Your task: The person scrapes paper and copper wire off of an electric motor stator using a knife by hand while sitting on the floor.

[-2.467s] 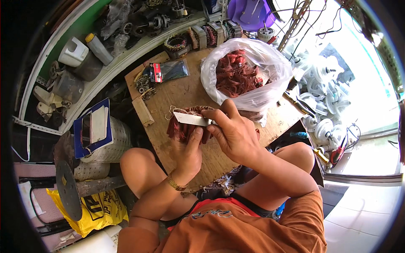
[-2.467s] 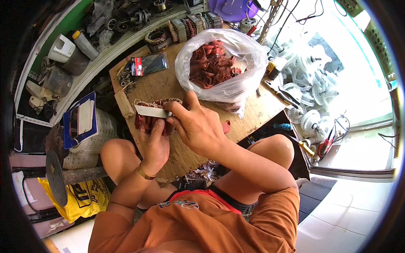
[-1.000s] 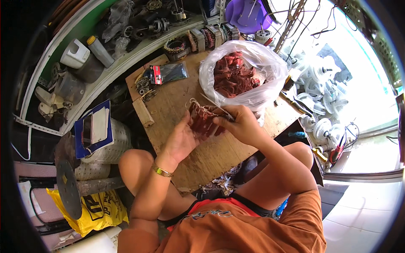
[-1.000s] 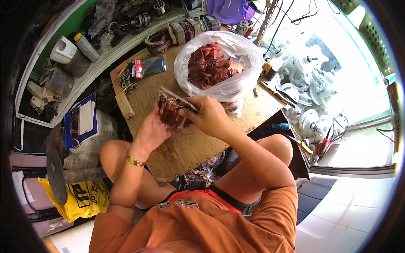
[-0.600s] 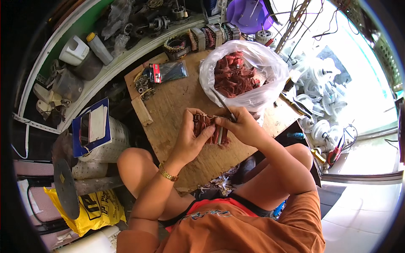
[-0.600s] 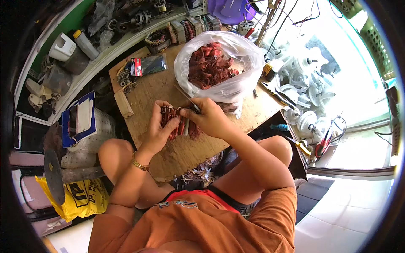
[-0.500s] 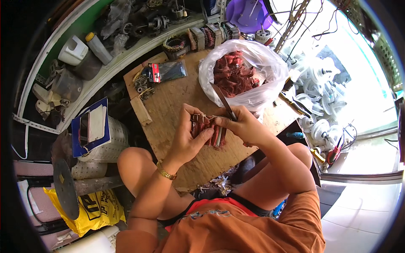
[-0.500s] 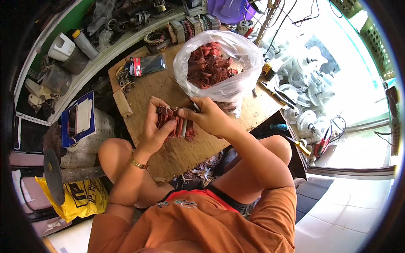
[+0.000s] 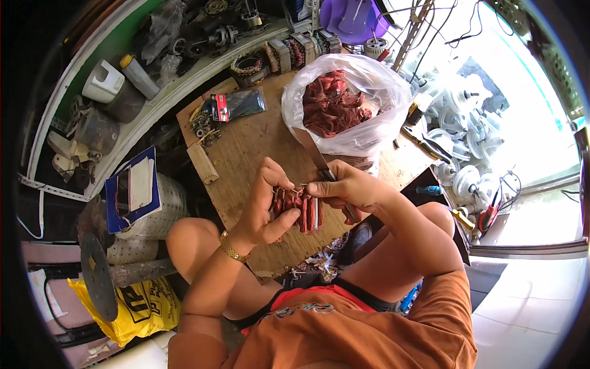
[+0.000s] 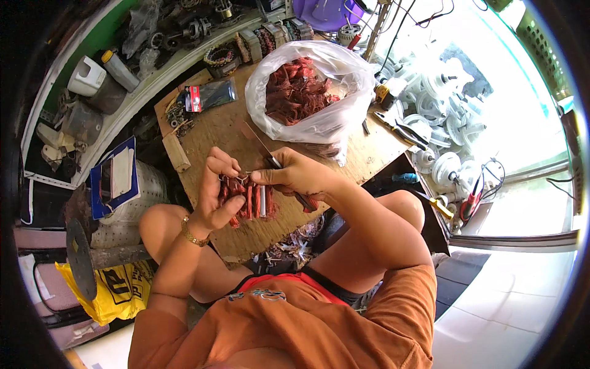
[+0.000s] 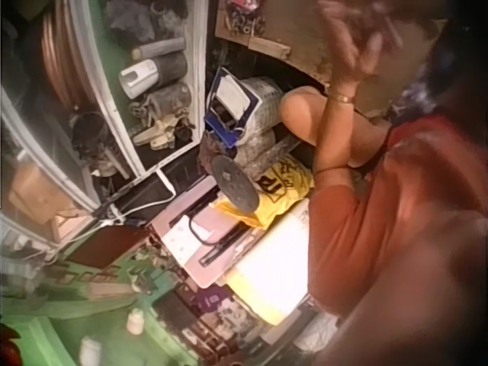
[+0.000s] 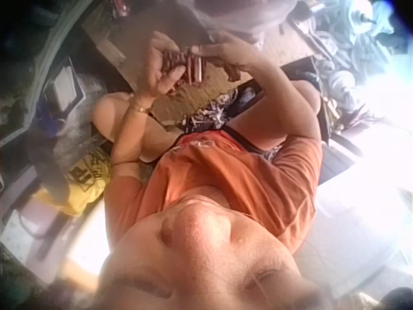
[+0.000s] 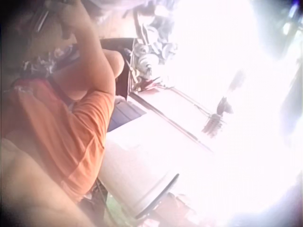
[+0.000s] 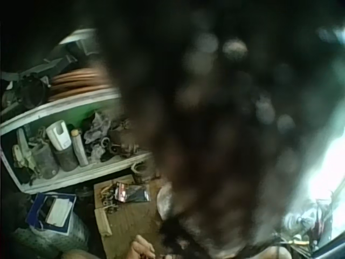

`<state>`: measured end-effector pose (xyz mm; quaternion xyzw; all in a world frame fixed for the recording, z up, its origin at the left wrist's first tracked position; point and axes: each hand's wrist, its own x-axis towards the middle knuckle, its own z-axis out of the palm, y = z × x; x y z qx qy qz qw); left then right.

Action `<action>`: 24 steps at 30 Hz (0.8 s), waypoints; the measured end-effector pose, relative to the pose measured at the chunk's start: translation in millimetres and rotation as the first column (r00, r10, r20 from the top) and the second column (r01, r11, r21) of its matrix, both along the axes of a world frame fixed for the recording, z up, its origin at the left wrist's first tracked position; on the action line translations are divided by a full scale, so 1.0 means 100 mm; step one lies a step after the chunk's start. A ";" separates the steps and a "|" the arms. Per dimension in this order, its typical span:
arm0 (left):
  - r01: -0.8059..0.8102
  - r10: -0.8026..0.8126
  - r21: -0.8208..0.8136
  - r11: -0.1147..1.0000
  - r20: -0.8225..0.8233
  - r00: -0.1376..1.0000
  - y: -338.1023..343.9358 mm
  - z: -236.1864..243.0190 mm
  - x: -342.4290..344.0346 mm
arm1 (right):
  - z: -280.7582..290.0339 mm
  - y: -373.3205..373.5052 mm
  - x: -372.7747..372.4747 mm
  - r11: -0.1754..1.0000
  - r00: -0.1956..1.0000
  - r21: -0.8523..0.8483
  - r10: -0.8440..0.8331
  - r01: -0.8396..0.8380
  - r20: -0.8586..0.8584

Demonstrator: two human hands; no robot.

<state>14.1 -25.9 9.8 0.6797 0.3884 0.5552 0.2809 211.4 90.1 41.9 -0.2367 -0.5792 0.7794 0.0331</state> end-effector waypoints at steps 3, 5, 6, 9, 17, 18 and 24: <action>0.089 -0.078 -0.108 0.990 0.102 0.992 0.03 0.08 -0.07 | -0.04 0.00 -0.01 1.000 0.999 -0.009 -0.007 0.006 -0.033; 0.089 -0.040 -0.238 0.967 0.201 0.979 0.06 0.11 -0.10 | -0.05 0.02 -0.02 0.996 0.998 0.071 -0.056 0.054 0.025; 0.084 -0.036 -0.234 0.969 0.202 0.979 0.05 0.12 -0.11 | -0.13 0.04 -0.03 0.967 0.991 0.228 -0.096 0.115 -0.093; 0.081 0.008 -0.414 0.907 0.208 0.978 0.06 0.10 -0.20 | -0.13 0.07 -0.04 0.908 0.967 0.360 -0.148 0.216 -0.208; -0.117 0.099 -0.112 0.987 -0.155 0.983 0.08 0.18 -0.36 | -0.06 -0.03 -0.11 0.950 0.959 0.235 -0.151 0.208 -0.239; -0.154 0.149 0.012 0.988 -0.332 0.931 0.08 0.23 -0.36 | -0.05 -0.04 -0.11 0.941 0.969 0.266 -0.161 0.207 -0.188; -0.052 0.242 0.298 0.953 -0.649 0.721 0.02 0.45 -0.22 | -0.21 -0.01 -0.10 0.916 0.979 0.344 -0.194 0.204 -0.065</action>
